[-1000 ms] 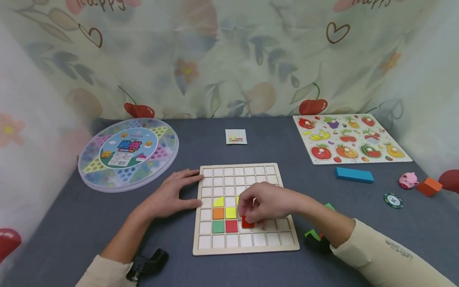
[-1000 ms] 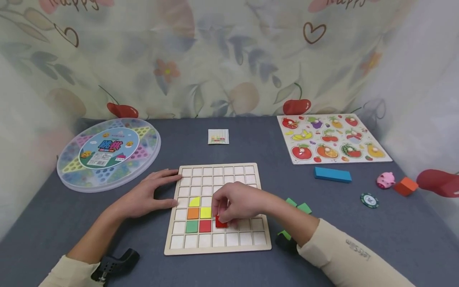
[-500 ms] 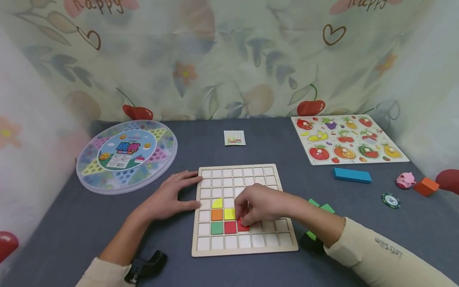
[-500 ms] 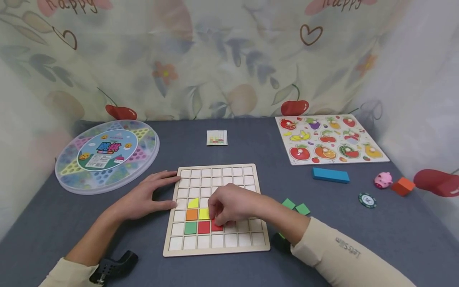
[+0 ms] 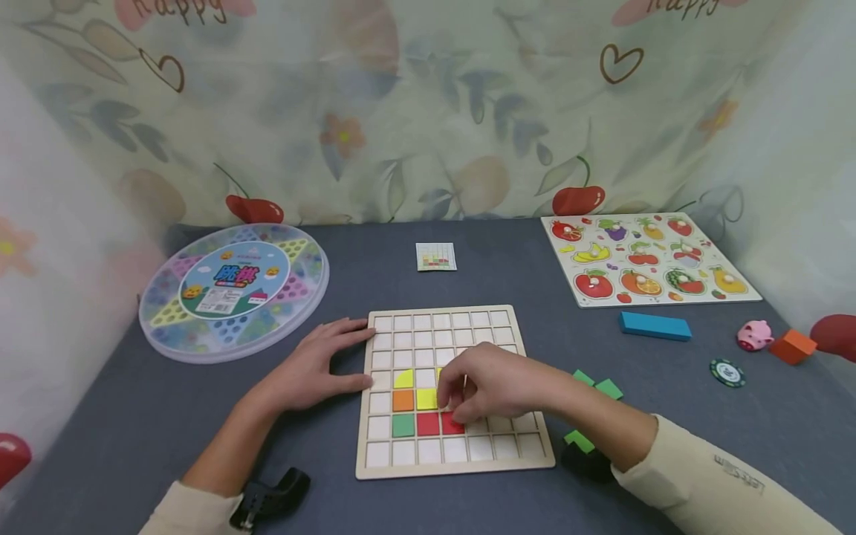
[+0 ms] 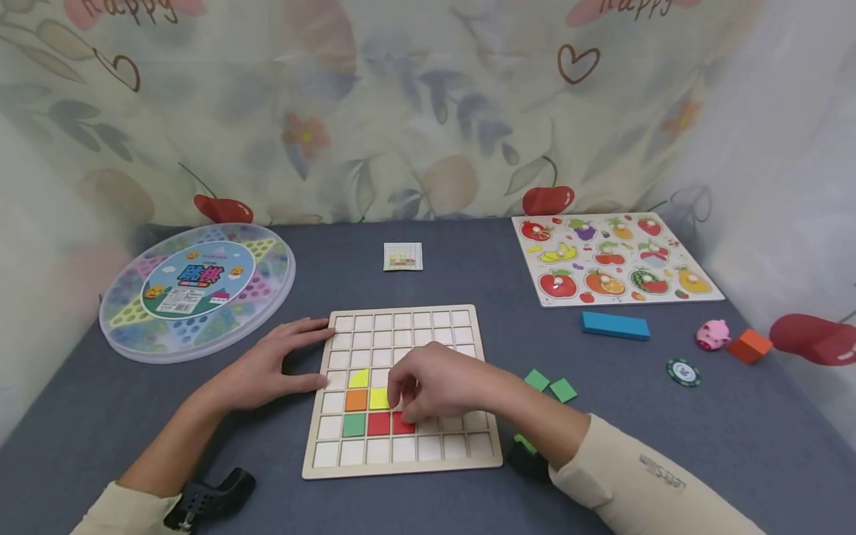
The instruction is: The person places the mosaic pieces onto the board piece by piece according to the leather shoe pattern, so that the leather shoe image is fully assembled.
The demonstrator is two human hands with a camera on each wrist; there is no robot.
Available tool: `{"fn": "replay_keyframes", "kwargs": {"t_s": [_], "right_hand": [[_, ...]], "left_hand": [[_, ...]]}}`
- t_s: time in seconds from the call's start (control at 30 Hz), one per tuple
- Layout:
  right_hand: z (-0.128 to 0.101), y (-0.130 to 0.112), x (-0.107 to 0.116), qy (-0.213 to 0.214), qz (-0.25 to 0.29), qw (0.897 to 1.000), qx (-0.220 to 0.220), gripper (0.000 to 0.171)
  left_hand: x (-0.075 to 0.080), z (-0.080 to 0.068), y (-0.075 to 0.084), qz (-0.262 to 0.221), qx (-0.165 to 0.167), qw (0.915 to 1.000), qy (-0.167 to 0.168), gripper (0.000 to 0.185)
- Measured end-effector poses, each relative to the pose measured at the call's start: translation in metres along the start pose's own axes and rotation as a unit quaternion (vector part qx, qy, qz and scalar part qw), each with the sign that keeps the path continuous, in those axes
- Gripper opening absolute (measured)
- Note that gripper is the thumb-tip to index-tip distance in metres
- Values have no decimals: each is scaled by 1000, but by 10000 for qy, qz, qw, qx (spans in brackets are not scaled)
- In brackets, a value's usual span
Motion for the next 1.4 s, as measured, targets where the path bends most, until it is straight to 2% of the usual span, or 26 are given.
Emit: {"fn": "replay_keyframes", "kwargs": {"t_s": [0.23,0.43,0.6,0.83,1.1,1.4], "right_hand": [[-30,19,22,372,354,9985,-191,11],[-63,34,38,467,467,9969,-430,13],[-85,43,39,307,569,9966,-509,15],[-110,57,29,-261,729,9964,-335,22],[-118,70,16,-561,541,9959,-469,30],[-110,72,16,-237,314,9979,-520,20]], "left_hand": [[-2,-1,0,-19,-15,10000,-6,73],[0,0,1,-25,-3,10000,27,73],[1,0,0,-59,-40,10000,13,73],[-1,0,-1,-30,-37,10000,-11,74],[0,-1,1,-49,-36,10000,-7,73],[-1,-1,-2,-54,30,10000,-7,74]]}}
Point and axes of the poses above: each hand's wrist, its own z-axis towards the middle knuckle, its own x-axis out of the back of the hand, y = z × x, the point moved 7 cm from there along z, towards the middle knuckle, and after that the axes turned 4 degrees about x, right-handed, at the moved point
